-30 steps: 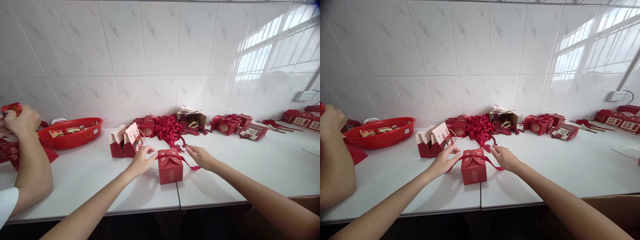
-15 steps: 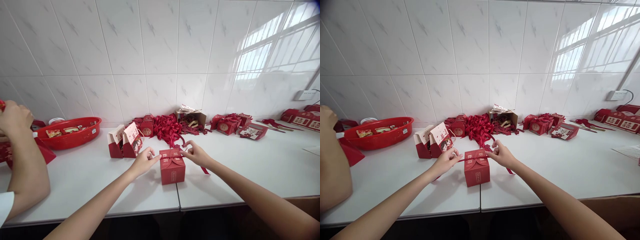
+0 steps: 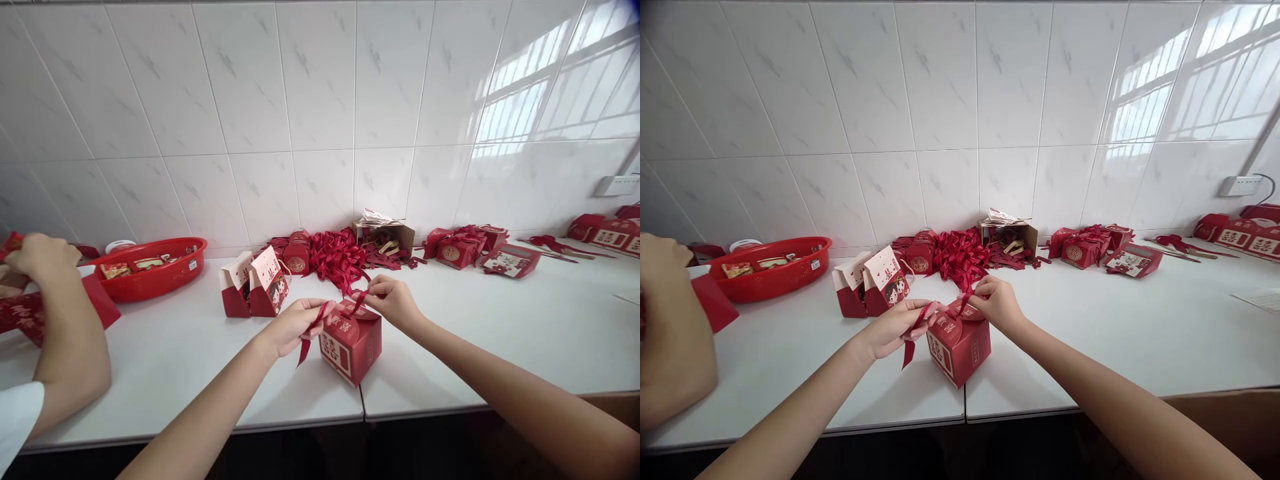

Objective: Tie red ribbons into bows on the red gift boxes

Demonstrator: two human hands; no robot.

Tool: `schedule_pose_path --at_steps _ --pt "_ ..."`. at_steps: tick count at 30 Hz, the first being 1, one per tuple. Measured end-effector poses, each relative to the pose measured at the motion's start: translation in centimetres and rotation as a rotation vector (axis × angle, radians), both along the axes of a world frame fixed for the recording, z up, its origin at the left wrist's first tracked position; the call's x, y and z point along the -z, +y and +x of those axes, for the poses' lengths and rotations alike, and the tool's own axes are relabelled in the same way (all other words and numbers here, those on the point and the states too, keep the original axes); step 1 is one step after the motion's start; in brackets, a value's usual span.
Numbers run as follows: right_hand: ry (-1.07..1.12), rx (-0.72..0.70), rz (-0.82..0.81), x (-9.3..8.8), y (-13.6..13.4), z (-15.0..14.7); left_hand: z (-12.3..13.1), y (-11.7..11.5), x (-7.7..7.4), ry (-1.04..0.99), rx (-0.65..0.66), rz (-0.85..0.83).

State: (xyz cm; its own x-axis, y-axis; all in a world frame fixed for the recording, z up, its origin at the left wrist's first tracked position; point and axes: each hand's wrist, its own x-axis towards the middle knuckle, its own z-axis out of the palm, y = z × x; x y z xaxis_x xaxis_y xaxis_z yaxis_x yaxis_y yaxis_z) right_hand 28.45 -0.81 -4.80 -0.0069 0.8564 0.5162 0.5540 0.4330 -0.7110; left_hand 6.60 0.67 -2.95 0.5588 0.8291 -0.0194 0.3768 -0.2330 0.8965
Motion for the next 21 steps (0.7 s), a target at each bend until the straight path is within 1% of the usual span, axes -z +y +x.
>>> schedule_pose_path --at_steps 3,5,8,12,14,16,18,21 --pt "0.033 -0.121 -0.074 -0.3 -0.2 -1.3 1.2 -0.8 0.7 -0.028 -0.107 0.175" --pt "0.047 -0.178 -0.139 -0.5 -0.4 -2.1 1.7 -1.1 1.3 -0.017 -0.154 0.303" --pt "0.087 -0.199 -0.249 -0.6 -0.5 -3.0 2.0 -1.2 2.2 0.032 -0.194 0.45" --pt "0.128 -0.197 -0.413 -0.9 -0.4 -3.4 1.7 -1.3 3.2 0.074 -0.208 0.595" --pt "0.126 -0.209 -0.483 -1.2 -0.3 -3.3 1.4 -1.3 3.6 0.064 -0.186 0.682" --pt "0.105 -0.248 -0.542 -1.8 -0.1 -3.1 1.0 -1.1 3.7 0.043 -0.124 0.752" --pt "0.067 -0.301 -0.586 -2.3 0.2 -2.8 0.5 -0.9 3.6 0.036 -0.038 0.776" --pt "-0.019 -0.351 -0.632 -3.0 0.7 -2.4 -0.1 -0.3 2.8 0.068 0.071 0.758"
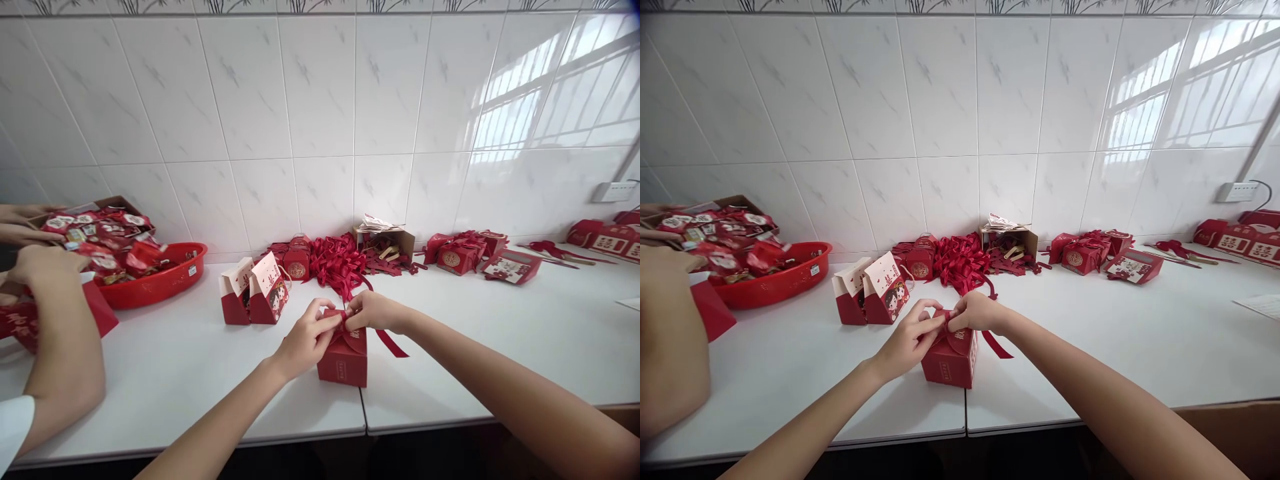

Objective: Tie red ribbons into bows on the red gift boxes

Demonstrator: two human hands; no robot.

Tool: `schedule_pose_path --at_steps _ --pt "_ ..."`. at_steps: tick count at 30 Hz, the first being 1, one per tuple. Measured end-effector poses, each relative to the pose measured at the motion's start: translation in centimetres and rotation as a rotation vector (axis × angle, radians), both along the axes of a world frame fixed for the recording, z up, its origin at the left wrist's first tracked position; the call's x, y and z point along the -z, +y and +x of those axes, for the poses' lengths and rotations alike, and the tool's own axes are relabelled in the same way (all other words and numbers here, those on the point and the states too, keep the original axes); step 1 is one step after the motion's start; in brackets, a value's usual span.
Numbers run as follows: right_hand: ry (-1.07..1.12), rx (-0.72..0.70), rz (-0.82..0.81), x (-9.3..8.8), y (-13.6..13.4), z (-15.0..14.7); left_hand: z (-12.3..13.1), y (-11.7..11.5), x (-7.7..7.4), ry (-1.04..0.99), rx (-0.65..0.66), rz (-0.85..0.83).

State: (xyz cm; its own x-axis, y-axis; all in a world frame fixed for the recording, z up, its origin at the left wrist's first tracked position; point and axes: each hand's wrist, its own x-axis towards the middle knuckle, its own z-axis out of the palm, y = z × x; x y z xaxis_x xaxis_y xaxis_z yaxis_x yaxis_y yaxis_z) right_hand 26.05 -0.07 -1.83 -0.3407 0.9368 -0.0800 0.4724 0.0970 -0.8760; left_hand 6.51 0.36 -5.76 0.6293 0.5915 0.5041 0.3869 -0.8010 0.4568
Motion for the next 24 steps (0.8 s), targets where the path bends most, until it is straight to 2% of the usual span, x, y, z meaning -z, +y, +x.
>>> schedule_pose_path --at_steps 4,8,16,21,24 --pt "-0.139 -0.076 -0.039 -0.8 0.5 0.0 -0.1 1.3 -1.3 0.083 0.086 -0.068" --pt "-0.206 -0.084 -0.042 -1.2 0.5 0.1 0.0 2.4 -2.1 0.087 0.074 -0.126" --pt "-0.245 0.144 0.081 0.4 0.5 3.1 -2.5 3.0 -2.4 0.05 -0.094 -0.218" --pt "-0.262 0.209 0.253 1.4 0.2 2.7 -1.3 3.0 -2.0 -0.018 -0.014 -0.384" --pt "-0.281 0.266 0.304 1.7 0.2 2.7 -0.7 3.4 -1.7 -0.028 -0.001 -0.418"
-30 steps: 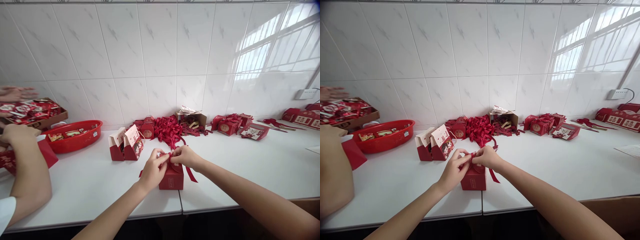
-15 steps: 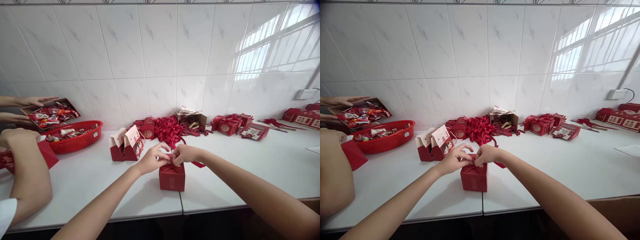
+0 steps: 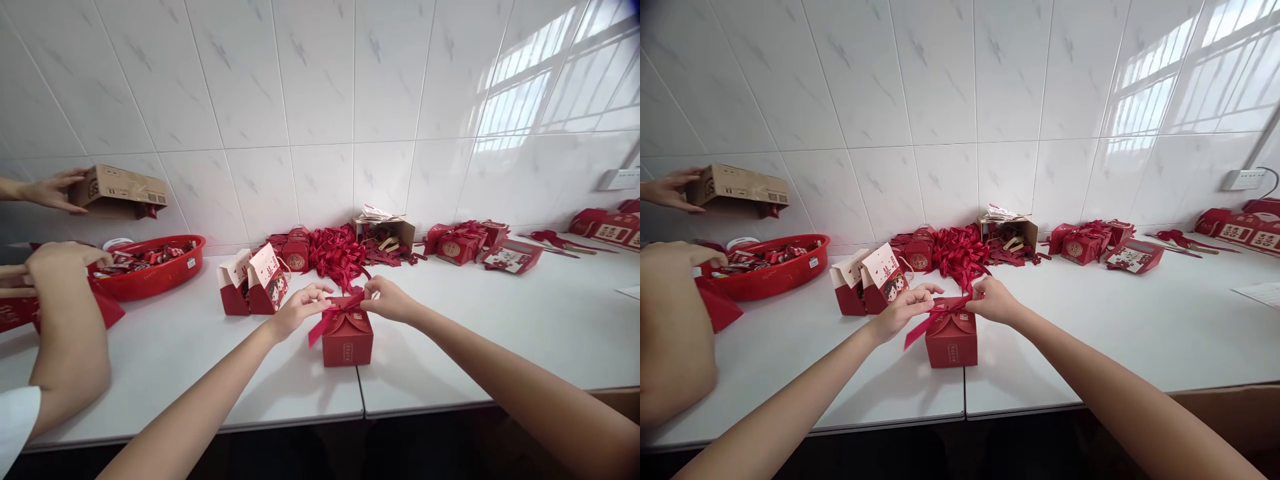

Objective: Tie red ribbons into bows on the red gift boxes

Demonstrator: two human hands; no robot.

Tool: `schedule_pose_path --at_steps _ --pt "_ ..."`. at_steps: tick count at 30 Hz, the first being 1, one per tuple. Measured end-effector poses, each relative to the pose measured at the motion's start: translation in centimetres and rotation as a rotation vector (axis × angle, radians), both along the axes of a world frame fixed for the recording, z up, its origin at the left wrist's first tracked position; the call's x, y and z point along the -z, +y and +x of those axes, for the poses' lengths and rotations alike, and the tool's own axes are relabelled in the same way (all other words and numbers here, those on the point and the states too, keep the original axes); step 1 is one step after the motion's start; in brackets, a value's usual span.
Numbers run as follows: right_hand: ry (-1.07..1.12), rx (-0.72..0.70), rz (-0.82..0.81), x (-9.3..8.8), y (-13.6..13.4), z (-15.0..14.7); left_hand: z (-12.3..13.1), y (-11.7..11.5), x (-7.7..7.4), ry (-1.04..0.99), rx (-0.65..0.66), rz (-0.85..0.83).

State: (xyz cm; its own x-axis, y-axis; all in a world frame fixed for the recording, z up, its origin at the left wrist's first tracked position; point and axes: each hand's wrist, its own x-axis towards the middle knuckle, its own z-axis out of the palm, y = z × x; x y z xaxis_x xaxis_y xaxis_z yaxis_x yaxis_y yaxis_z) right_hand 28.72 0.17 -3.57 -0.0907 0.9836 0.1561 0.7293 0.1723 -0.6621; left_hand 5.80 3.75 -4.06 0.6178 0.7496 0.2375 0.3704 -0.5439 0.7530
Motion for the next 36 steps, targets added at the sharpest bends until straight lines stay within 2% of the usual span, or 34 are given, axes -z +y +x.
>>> schedule_pose_path --at_steps 5,9,11,15,18,20,23,25,27,29,30,31,32,33,34,35,36 --pt "-0.071 0.04 0.042 0.1 -1.2 0.3 -0.7 0.7 0.3 0.027 -0.053 0.065" --pt "-0.124 -0.008 0.073 -0.4 -2.8 0.2 -1.3 -0.5 0.4 0.023 0.007 0.059" --pt "-0.118 -0.076 0.091 -0.6 -3.3 0.2 -1.3 -1.4 0.3 0.007 0.029 0.033" --pt "-0.054 -0.307 0.201 -0.7 -4.1 0.0 -0.5 -2.6 0.7 -0.045 0.025 0.0" --pt "-0.231 -0.388 0.279 -0.3 -5.0 -1.0 0.5 -2.9 1.3 -0.083 0.022 -0.023" --pt "-0.359 -0.393 0.258 0.0 -5.9 -1.9 1.0 -3.1 1.8 -0.126 0.043 -0.061" --pt "-0.442 -0.384 0.172 0.0 -7.6 -2.2 1.1 -3.1 2.6 -0.237 0.146 -0.192" --pt "-0.469 -0.357 0.122 -0.4 -8.6 -1.3 0.8 -2.7 3.3 -0.268 0.174 -0.235" --pt "-0.459 -0.328 0.044 -1.0 -8.9 0.8 0.3 -1.9 4.1 -0.214 0.114 -0.2" --pt "-0.466 -0.235 -0.079 -1.6 -8.4 3.6 -0.3 -1.0 5.1 -0.129 0.02 -0.156" --pt "-0.518 -0.118 -0.147 -1.7 -7.8 5.1 -0.5 -0.6 5.6 -0.089 -0.023 -0.133" --pt "-0.63 0.122 -0.196 -1.6 -7.0 6.6 -0.7 -0.2 6.1 -0.06 -0.062 -0.109" --pt "-0.767 0.421 -0.155 -1.5 -6.1 7.9 -0.8 0.2 6.5 -0.04 -0.093 -0.087" --pt "-0.883 0.595 -0.033 -1.2 -5.3 8.9 -0.9 0.4 6.9 -0.027 -0.12 -0.071" --pt "-0.949 0.663 0.015 -0.7 -4.4 9.6 -0.9 0.6 7.2 -0.016 -0.143 -0.064" --pt "-0.958 0.666 0.01 -0.2 -3.6 9.9 -0.9 0.8 7.4 -0.006 -0.159 -0.064" --pt "-0.937 0.61 -0.022 0.4 -2.9 9.9 -0.8 0.8 7.6 0.003 -0.172 -0.069"
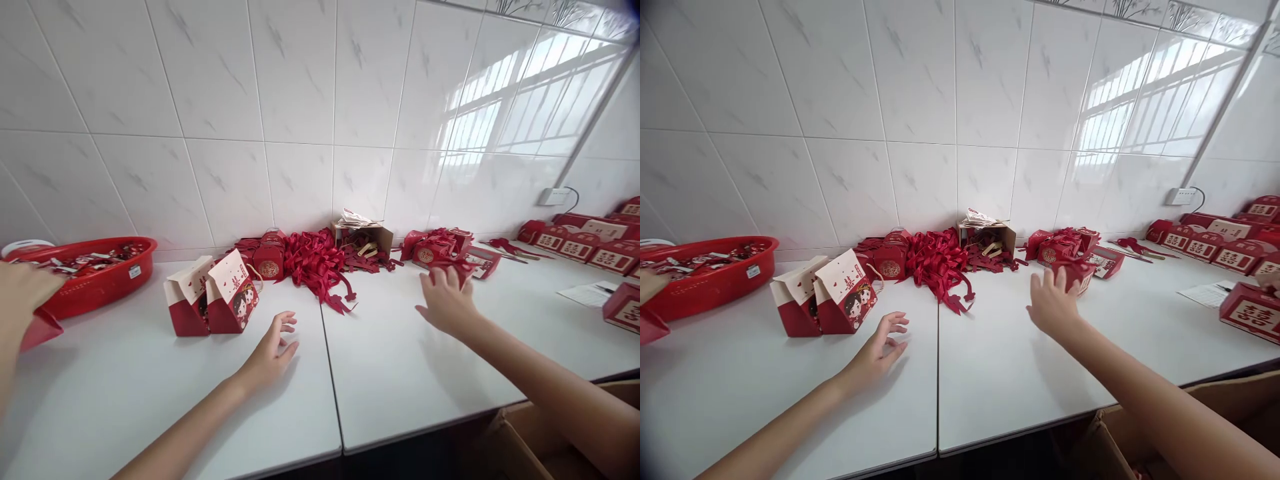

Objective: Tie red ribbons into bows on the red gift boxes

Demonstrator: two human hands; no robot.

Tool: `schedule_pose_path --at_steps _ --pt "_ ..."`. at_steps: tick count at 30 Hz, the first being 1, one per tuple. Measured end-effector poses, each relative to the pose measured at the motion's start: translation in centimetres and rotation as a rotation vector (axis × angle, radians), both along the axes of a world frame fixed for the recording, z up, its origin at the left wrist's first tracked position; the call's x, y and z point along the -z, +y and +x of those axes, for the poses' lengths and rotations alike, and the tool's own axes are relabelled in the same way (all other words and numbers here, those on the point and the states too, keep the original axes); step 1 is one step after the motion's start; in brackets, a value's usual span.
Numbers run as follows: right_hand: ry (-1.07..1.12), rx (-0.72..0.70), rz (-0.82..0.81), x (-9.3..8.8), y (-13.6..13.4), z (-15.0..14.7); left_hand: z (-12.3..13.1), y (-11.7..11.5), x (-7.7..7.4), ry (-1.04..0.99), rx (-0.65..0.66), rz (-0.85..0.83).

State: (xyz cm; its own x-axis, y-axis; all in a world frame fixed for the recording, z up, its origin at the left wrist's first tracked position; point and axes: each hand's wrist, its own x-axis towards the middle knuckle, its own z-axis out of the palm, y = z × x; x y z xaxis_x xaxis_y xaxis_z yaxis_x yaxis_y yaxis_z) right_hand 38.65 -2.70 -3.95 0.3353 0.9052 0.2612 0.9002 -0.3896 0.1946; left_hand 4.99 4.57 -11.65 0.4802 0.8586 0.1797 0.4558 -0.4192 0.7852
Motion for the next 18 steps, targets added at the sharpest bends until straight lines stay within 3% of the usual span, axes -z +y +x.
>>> schedule_pose_path --at_steps 4,8,15,18 --pt "0.196 -0.16 -0.211 2.3 2.7 -2.0 0.3 -0.3 0.3 0.041 -0.005 -0.027" --pt "0.31 -0.184 -0.284 4.0 6.0 -3.9 0.3 -0.7 0.6 0.064 -0.014 -0.047" --pt "0.504 -0.254 -0.072 6.0 11.3 -4.5 0.1 -0.6 1.2 0.063 -0.009 -0.014" --pt "0.62 -0.401 -0.002 7.0 12.3 -4.5 0.1 -0.3 1.3 0.063 -0.039 0.001"
